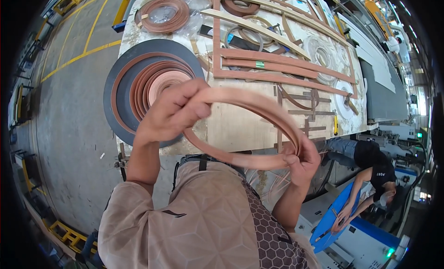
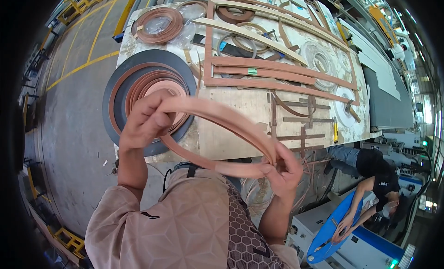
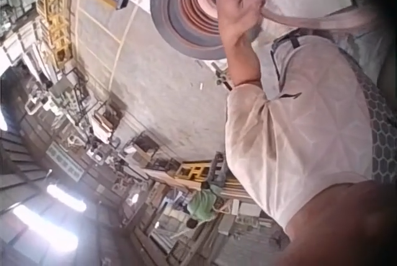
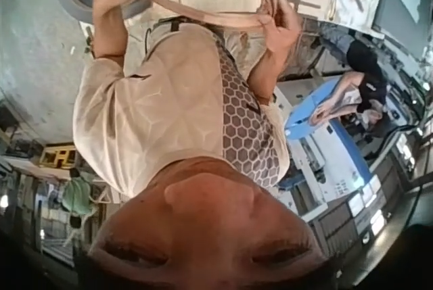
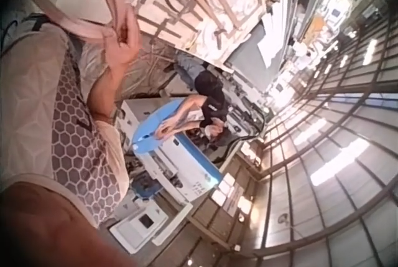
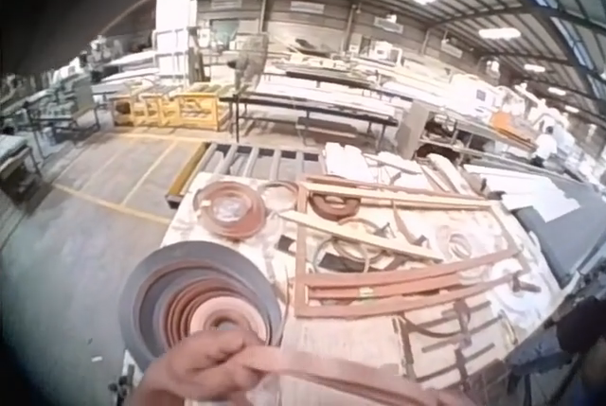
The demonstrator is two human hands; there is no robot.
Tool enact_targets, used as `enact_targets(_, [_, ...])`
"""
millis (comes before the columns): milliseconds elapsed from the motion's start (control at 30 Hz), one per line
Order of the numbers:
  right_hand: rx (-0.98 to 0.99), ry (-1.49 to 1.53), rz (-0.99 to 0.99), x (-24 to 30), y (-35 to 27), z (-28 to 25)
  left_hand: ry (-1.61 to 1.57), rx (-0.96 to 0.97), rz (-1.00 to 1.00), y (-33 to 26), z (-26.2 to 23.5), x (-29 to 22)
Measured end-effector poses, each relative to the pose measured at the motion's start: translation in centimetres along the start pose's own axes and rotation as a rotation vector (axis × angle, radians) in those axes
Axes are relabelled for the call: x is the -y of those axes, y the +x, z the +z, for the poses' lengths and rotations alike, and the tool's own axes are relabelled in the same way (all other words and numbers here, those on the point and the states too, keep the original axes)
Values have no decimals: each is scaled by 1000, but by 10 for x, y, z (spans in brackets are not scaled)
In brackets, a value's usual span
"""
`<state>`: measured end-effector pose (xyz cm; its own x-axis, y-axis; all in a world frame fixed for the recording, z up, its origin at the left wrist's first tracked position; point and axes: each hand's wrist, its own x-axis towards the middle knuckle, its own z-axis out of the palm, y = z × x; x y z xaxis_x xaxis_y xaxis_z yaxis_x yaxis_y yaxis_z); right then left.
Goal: Cutting and organizing strips of edge banding material from a large coil on a worktable and then placing them on furniture panels.
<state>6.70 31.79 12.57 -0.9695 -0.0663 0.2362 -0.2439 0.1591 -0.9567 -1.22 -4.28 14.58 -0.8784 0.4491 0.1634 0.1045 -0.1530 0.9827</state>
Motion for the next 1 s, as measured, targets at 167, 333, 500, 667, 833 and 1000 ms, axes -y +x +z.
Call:
enact_targets(167, [-282,303,92,-19,-10,47,-104,-151,-21,-10,27,35])
enact_targets(333, [-351,262,-134,22,29,28,-33,-209,31,-22,27,77])
enact_targets(500, [252,-272,-333,61,70,9,286,-483,372,-2,29,22])
enact_targets(667, [434,-256,-300,66,70,28,809,187,295,26,66,-27])
enact_targets(833, [422,-177,13,55,46,-1,783,155,339,23,49,-5])
enact_targets(1000, [67,49,238,1,-20,-5,108,-360,-82,30,-4,24])
